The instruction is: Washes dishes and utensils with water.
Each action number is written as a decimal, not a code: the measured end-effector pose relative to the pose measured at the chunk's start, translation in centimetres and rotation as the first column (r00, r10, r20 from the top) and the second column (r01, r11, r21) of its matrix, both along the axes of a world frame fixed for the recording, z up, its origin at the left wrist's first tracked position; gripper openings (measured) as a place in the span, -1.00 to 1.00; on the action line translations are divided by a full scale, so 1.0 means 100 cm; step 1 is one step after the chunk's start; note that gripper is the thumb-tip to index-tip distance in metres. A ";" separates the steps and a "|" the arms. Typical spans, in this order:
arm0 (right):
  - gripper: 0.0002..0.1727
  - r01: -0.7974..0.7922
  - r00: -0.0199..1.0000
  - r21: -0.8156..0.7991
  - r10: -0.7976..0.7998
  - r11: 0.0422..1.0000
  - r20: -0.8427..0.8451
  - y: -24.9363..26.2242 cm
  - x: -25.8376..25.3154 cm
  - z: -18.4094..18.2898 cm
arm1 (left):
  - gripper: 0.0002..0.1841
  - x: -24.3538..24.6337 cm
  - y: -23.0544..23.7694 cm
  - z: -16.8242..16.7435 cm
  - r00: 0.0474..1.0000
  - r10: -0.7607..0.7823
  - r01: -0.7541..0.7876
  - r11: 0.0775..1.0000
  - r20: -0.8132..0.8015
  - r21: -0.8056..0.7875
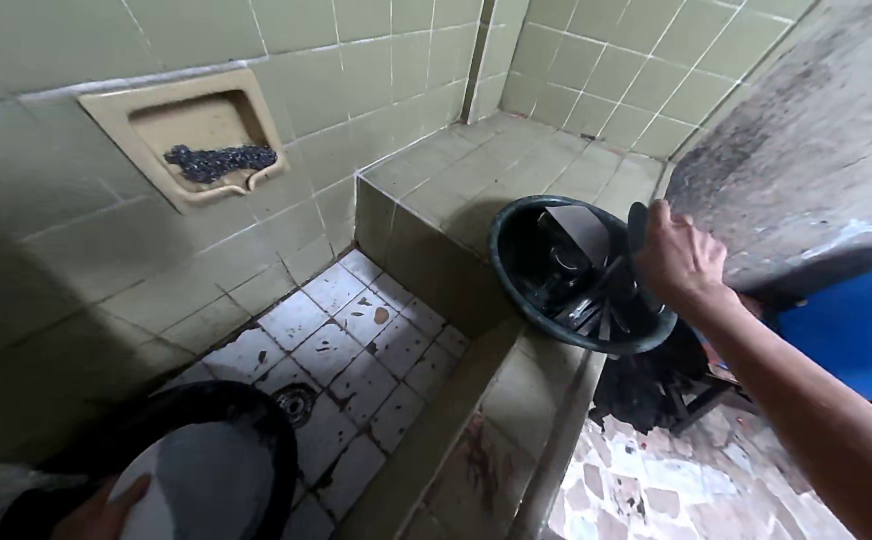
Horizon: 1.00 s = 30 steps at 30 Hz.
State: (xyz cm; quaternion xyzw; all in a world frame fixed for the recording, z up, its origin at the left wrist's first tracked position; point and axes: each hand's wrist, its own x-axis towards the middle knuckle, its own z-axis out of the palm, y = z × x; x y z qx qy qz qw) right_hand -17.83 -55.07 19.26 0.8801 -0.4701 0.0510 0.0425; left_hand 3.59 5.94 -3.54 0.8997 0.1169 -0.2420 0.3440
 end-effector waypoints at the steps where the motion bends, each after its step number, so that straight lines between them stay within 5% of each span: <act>1: -0.43 0.000 1.000 0.000 0.000 1.000 -0.016 0.001 0.005 -0.002 | -0.39 0.001 0.000 -0.003 1.000 0.006 -0.006 1.000 0.011 -0.016; 7: -0.54 -0.013 0.994 -0.046 0.008 0.999 -0.108 0.008 0.031 -0.024 | -0.45 0.002 -0.004 -0.005 0.996 0.029 -0.023 0.998 0.088 -0.059; 18: -0.38 -0.005 0.990 0.008 0.006 1.000 -0.144 0.028 0.036 -0.047 | -0.43 -0.006 0.008 -0.020 0.991 0.062 -0.048 0.992 0.122 -0.114; 26: -0.32 -0.143 0.987 0.026 0.144 0.989 -0.074 0.033 0.008 -0.059 | -0.43 0.009 0.018 -0.058 0.941 0.286 -0.231 0.933 0.179 -0.278; 30: -0.32 -0.241 0.970 -0.003 0.241 0.970 -0.044 0.036 -0.006 -0.062 | -0.49 -0.020 -0.021 -0.005 0.906 0.386 -0.331 0.902 0.173 -0.276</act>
